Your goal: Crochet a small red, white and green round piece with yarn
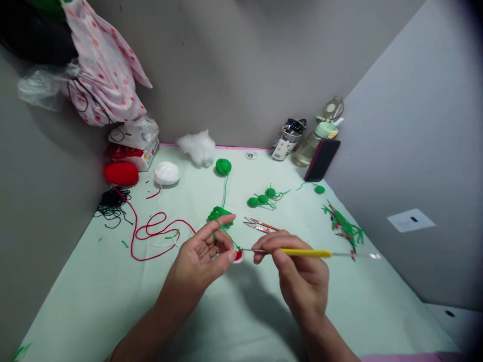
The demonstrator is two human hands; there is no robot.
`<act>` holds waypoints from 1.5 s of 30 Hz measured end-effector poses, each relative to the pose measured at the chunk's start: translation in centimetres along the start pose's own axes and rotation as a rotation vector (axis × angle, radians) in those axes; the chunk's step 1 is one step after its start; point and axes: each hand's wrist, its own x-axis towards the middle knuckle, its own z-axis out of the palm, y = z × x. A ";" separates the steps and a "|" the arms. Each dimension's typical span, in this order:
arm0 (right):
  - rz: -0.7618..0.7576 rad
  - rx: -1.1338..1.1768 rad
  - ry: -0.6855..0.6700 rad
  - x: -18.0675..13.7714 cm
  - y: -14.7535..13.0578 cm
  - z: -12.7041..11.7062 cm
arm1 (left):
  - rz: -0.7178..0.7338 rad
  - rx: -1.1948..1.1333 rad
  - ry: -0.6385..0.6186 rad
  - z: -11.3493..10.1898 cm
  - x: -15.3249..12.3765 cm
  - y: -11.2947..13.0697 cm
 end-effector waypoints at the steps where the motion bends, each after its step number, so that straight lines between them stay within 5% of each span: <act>1: 0.042 0.074 0.010 0.1 0.1 0.0 | 0.002 0.006 -0.011 0.0 0.0 0.0; 4: 0.089 0.164 -0.003 0.5 0.6 0.2 | -0.004 0.003 -0.034 0.1 0.0 -0.4; 14: -0.074 -0.214 0.084 -0.2 0.9 1.7 | -0.059 -0.182 -0.010 1.2 0.0 -1.7; 19: -0.339 -0.562 -0.002 -1.8 1.6 1.8 | -0.169 -0.391 0.035 1.8 0.2 -1.9; 25: -0.148 -0.257 0.060 -0.7 0.9 1.9 | -0.225 -0.391 -0.070 1.7 0.3 -1.3; 30: -0.108 -0.162 0.058 -0.2 0.8 1.1 | -0.214 -0.304 -0.042 0.6 0.5 -1.0; 38: 0.180 0.181 0.068 0.6 1.3 -0.1 | -0.220 -0.236 -0.049 -0.2 0.4 -0.8; 45: 0.112 0.082 -0.022 0.0 1.9 0.8 | -0.172 -0.234 -0.151 0.7 0.3 -1.7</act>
